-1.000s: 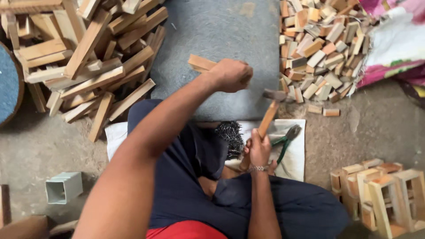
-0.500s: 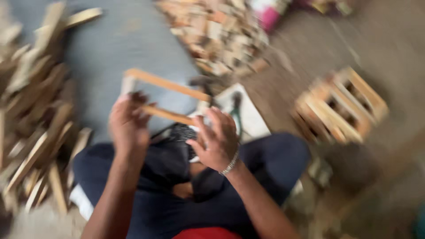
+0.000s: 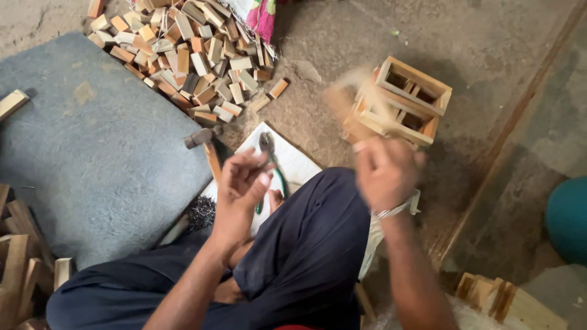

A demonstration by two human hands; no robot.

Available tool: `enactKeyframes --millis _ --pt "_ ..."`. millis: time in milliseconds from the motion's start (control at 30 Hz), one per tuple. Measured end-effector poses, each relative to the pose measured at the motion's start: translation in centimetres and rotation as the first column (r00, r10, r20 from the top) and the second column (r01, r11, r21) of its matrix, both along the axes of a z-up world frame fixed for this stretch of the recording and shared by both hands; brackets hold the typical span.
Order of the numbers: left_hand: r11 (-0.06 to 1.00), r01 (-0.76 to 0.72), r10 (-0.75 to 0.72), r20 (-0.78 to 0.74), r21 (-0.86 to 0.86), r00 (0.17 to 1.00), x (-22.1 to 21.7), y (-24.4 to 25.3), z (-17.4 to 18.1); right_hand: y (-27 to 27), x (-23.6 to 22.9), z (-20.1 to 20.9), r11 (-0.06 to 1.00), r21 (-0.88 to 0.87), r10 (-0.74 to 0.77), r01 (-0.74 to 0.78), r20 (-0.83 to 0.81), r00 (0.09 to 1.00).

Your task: The person sits on the floor and assembles small wooden frames by joining two pieces of wood at right angles. They use a hammer to drive nails into the wood, then place the completed frames into a nearby stack.

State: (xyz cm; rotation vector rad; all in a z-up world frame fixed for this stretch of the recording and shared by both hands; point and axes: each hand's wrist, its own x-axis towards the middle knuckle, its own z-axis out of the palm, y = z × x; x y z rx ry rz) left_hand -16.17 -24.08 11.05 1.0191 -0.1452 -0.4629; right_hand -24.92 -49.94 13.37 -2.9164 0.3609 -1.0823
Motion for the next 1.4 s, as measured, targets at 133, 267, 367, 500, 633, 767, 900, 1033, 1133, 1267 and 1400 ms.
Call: enactKeyframes --millis 133,267,367,500,633,767,900,1033,1133,1267,1400 --pt "0.939 0.130 -0.131 -0.017 0.318 0.991 -0.7 2.9 -3.1 -10.5 0.8 -2.1 0.885 0.172 -0.426 0.432 -0.074 0.902" --pt "0.862 0.128 -0.039 -0.188 0.491 0.981 -1.5 7.6 -6.7 -16.8 2.8 -5.5 0.804 0.102 -0.568 0.585 -0.157 0.808" --pt "0.895 0.023 0.040 -0.130 0.446 0.991 -1.2 10.2 -9.2 -18.7 3.8 -7.8 0.738 0.201 -0.576 0.644 -0.308 0.757" --pt "0.794 -0.029 0.106 -0.092 0.607 0.990 -1.2 14.3 -11.0 -19.9 6.2 -8.1 0.825 0.203 -0.445 0.528 -0.342 0.827" --pt "0.706 -0.111 0.124 0.032 0.699 0.992 1.5 19.1 -12.0 -17.8 9.8 -7.9 0.893 0.305 -0.290 0.330 -0.171 0.942" --pt "0.331 -0.477 0.183 0.440 0.815 0.879 8.6 26.4 -12.6 -12.2 11.8 -8.7 0.902 0.394 -0.152 0.176 -0.091 0.984" --pt "0.053 -0.674 0.138 0.663 0.737 0.736 18.7 34.9 -12.9 -2.8 10.8 -8.7 0.850 0.526 0.027 0.037 -0.113 0.993" --pt "-0.259 -0.746 -0.101 0.751 0.614 0.653 27.4 39.4 -14.4 11.2 9.2 -11.2 0.694 0.713 0.445 -0.100 -0.315 0.838" --pt "-0.406 -0.757 -0.058 0.813 0.511 0.580 32.5 41.9 -16.1 19.9 9.9 -14.3 0.687 0.722 0.447 0.083 -0.510 0.735" --pt "-0.414 -0.648 0.030 0.721 0.640 0.693 35.2 44.9 -18.6 24.5 10.0 -16.2 0.796 0.604 0.410 0.022 -0.566 0.715" --pt "-0.364 -0.747 0.069 0.816 0.556 0.574 35.4 43.5 -17.3 24.5 10.9 -16.7 0.682 0.653 0.356 0.328 -0.689 0.631"
